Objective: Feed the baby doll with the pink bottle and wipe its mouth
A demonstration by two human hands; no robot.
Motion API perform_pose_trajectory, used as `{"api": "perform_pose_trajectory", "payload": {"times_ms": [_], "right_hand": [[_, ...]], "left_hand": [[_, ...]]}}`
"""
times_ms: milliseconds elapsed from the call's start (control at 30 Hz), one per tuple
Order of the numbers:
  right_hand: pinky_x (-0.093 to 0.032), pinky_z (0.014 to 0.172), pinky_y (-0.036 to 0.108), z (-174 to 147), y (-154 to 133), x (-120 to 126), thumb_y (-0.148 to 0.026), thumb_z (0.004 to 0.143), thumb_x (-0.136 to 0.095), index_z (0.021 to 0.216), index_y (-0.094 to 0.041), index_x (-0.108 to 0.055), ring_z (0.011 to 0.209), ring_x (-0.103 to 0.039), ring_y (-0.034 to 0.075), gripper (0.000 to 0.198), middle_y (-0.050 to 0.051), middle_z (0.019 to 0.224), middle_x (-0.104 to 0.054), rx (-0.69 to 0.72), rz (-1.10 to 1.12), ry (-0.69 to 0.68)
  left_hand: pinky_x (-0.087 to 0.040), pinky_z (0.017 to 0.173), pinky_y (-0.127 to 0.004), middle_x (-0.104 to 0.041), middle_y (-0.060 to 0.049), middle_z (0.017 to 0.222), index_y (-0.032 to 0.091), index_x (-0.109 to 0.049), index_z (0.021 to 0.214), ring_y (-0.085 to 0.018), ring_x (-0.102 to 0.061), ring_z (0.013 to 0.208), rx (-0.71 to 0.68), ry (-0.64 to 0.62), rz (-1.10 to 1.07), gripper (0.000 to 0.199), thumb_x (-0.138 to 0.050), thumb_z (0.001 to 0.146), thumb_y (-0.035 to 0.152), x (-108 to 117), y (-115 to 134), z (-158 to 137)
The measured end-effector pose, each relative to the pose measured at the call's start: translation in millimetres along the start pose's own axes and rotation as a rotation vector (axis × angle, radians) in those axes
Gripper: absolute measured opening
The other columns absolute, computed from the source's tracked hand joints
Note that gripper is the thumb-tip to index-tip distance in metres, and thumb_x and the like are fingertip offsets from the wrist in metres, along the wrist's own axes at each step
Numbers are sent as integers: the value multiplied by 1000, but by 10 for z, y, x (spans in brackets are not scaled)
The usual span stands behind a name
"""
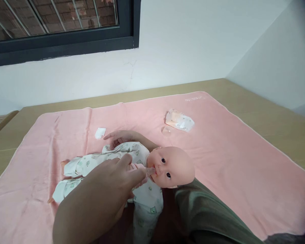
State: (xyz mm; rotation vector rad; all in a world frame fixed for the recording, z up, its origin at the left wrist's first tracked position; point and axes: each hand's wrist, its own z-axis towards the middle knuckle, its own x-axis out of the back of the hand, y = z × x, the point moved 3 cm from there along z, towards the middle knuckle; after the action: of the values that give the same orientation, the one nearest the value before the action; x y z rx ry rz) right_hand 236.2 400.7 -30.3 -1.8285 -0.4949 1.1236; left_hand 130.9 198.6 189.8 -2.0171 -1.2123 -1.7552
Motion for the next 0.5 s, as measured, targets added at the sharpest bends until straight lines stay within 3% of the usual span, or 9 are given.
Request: {"api": "perform_pose_trajectory", "payload": {"times_ms": [500], "right_hand": [[-68, 86, 28, -18, -45, -34, -38, 87, -91, 148, -23, -69, 102, -84, 23, 67, 11, 108, -83, -32, -4, -8]], "left_hand": [[-53, 87, -45, -66, -7, 126, 29, -69, 129, -29, -66, 104, 25, -43, -33, 49, -49, 98, -2, -15, -7, 5]]}}
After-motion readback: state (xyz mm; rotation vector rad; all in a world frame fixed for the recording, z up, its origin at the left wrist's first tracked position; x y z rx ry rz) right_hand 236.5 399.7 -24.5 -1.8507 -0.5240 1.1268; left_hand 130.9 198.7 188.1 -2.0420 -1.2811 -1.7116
